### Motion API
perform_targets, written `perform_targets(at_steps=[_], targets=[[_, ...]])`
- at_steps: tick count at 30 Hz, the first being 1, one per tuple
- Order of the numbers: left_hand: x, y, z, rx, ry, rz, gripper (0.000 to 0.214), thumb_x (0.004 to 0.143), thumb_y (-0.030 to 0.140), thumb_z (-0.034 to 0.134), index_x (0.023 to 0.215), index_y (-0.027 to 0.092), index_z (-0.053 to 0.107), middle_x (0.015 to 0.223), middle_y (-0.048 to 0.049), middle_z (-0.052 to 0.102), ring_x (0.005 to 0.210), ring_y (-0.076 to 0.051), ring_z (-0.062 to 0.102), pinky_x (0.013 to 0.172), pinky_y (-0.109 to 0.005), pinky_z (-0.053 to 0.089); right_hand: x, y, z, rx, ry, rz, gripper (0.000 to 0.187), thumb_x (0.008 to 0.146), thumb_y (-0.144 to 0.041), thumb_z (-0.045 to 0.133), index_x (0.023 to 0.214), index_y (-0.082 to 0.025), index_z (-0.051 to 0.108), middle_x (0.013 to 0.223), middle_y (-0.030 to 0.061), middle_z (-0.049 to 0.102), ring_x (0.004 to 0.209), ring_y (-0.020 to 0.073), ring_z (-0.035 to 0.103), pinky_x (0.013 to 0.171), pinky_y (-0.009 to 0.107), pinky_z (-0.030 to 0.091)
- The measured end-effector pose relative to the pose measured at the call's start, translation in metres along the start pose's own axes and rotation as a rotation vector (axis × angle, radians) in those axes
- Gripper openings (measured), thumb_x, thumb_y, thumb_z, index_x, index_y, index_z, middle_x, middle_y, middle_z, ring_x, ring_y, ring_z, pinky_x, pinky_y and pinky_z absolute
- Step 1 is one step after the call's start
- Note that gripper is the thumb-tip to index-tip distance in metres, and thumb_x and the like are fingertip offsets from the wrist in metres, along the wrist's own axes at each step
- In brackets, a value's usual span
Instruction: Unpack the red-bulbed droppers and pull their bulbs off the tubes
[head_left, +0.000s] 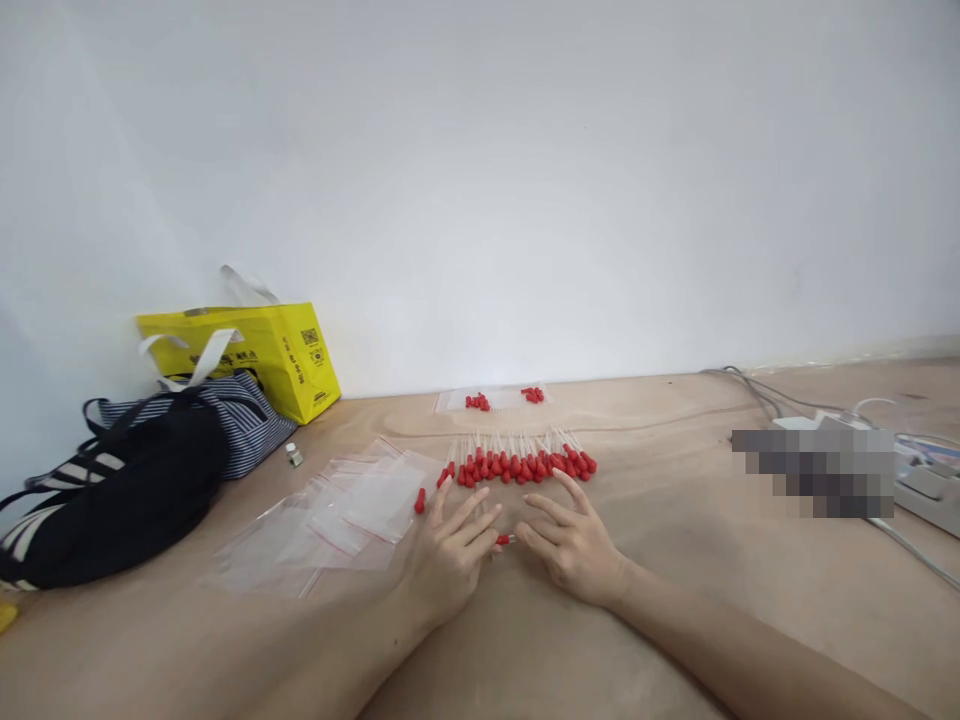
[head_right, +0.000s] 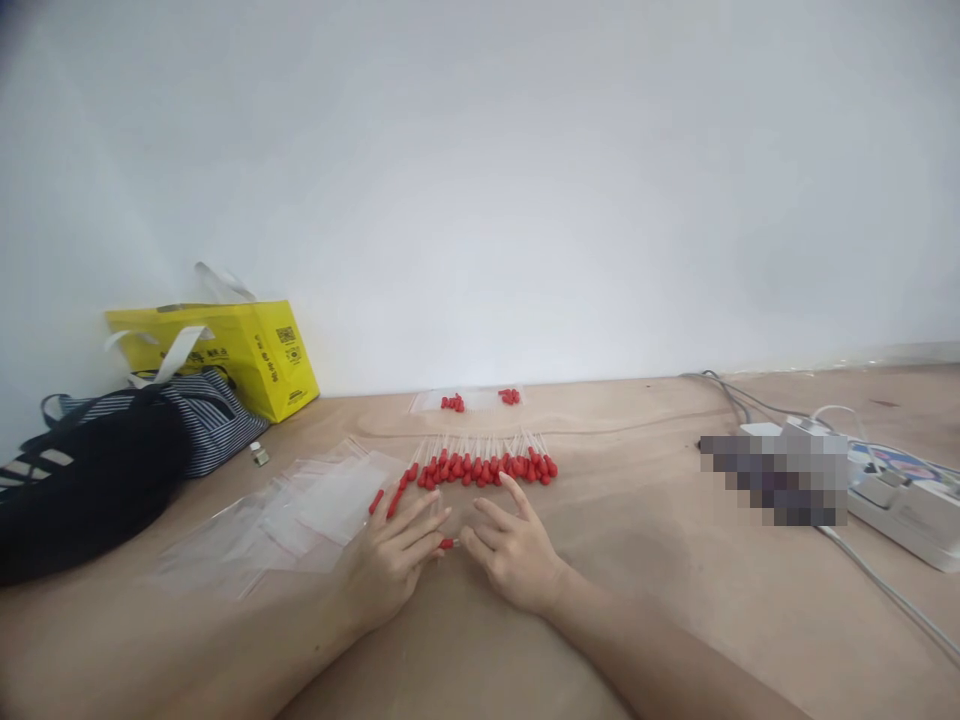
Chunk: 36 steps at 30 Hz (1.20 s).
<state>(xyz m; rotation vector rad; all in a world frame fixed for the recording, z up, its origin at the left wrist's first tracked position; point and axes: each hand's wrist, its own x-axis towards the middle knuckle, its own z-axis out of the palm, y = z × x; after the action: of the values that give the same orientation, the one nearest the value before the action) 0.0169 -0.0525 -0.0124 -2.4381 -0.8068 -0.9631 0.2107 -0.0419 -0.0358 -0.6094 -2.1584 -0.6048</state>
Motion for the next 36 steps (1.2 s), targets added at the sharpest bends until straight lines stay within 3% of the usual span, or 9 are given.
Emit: perform_targets(at_steps=[11, 15, 19, 23, 27, 31, 36], targets=[[0.0, -0.003, -0.001, -0.012, -0.043, 0.015, 0.026, 0.083, 0.013, 0.036, 0.08, 0.02, 0.06, 0.1, 0.0027, 0.065, 0.103, -0.019, 0.053, 0.101, -0.046, 0.017, 0.004, -0.001, 0.0, 0.04, -0.01, 0.051, 0.02, 0.08, -0.007, 0.039, 0.079, -0.018, 0.056, 0.063, -0.0012, 0.062, 0.089, 0.0164, 0.052, 0.097, 0.048, 0.016], [-0.002, -0.007, -0.003, 0.012, -0.033, 0.03, 0.027, 0.081, 0.01, 0.036, 0.08, 0.021, 0.06, 0.099, 0.0021, 0.065, 0.101, -0.019, 0.052, 0.096, -0.045, 0.024, 0.002, 0.0, -0.001, 0.026, -0.078, 0.077, 0.019, 0.079, -0.008, 0.039, 0.078, -0.018, 0.056, 0.056, -0.0013, 0.056, 0.067, 0.0134, 0.05, 0.076, 0.036, 0.033], [-0.008, -0.018, -0.009, 0.053, 0.002, -0.104, 0.024, 0.082, 0.015, 0.038, 0.078, 0.02, 0.061, 0.093, -0.0027, 0.064, 0.091, -0.02, 0.053, 0.082, -0.041, 0.038, -0.004, 0.006, 0.0, 0.008, -0.13, 0.193, 0.018, 0.08, -0.012, 0.04, 0.077, -0.017, 0.057, 0.058, 0.001, 0.054, 0.057, 0.0126, 0.045, 0.057, 0.028, 0.031], [-0.01, -0.03, -0.015, 0.032, -0.012, -0.366, 0.021, 0.083, 0.023, 0.04, 0.082, 0.018, 0.061, 0.077, -0.0048, 0.054, 0.071, -0.015, 0.052, 0.063, -0.029, 0.045, -0.005, 0.004, 0.002, 0.128, -0.215, 0.317, 0.028, 0.079, -0.008, 0.037, 0.1, -0.015, 0.054, 0.077, 0.0059, 0.056, 0.068, 0.0142, 0.05, 0.06, 0.025, 0.038], [-0.011, -0.038, -0.012, -0.04, -0.069, -0.503, 0.025, 0.08, 0.018, 0.038, 0.097, 0.016, 0.056, 0.08, -0.0043, 0.05, 0.073, -0.015, 0.054, 0.062, -0.025, 0.047, 0.002, 0.0, 0.011, 0.245, -0.27, 0.457, 0.044, 0.076, -0.002, 0.033, 0.116, -0.014, 0.044, 0.092, 0.0089, 0.052, 0.077, 0.0143, 0.052, 0.064, 0.024, 0.044], [-0.014, -0.043, -0.002, -0.042, -0.12, -0.527, 0.027, 0.074, 0.015, 0.042, 0.099, 0.017, 0.052, 0.078, -0.0033, 0.054, 0.071, -0.015, 0.055, 0.061, -0.027, 0.046, 0.009, -0.001, 0.029, 0.299, -0.198, 0.514, 0.038, 0.074, 0.0, 0.034, 0.104, -0.016, 0.051, 0.09, 0.0076, 0.051, 0.079, 0.0137, 0.054, 0.066, 0.024, 0.046], [-0.013, -0.044, 0.004, 0.028, -0.13, -0.492, 0.011, 0.074, 0.019, 0.048, 0.085, 0.018, 0.051, 0.073, -0.0024, 0.056, 0.068, -0.018, 0.053, 0.062, -0.031, 0.045, 0.017, -0.006, 0.045, 0.26, -0.155, 0.505, 0.024, 0.076, -0.001, 0.036, 0.084, -0.014, 0.055, 0.086, 0.007, 0.051, 0.074, 0.0127, 0.055, 0.066, 0.023, 0.047]])
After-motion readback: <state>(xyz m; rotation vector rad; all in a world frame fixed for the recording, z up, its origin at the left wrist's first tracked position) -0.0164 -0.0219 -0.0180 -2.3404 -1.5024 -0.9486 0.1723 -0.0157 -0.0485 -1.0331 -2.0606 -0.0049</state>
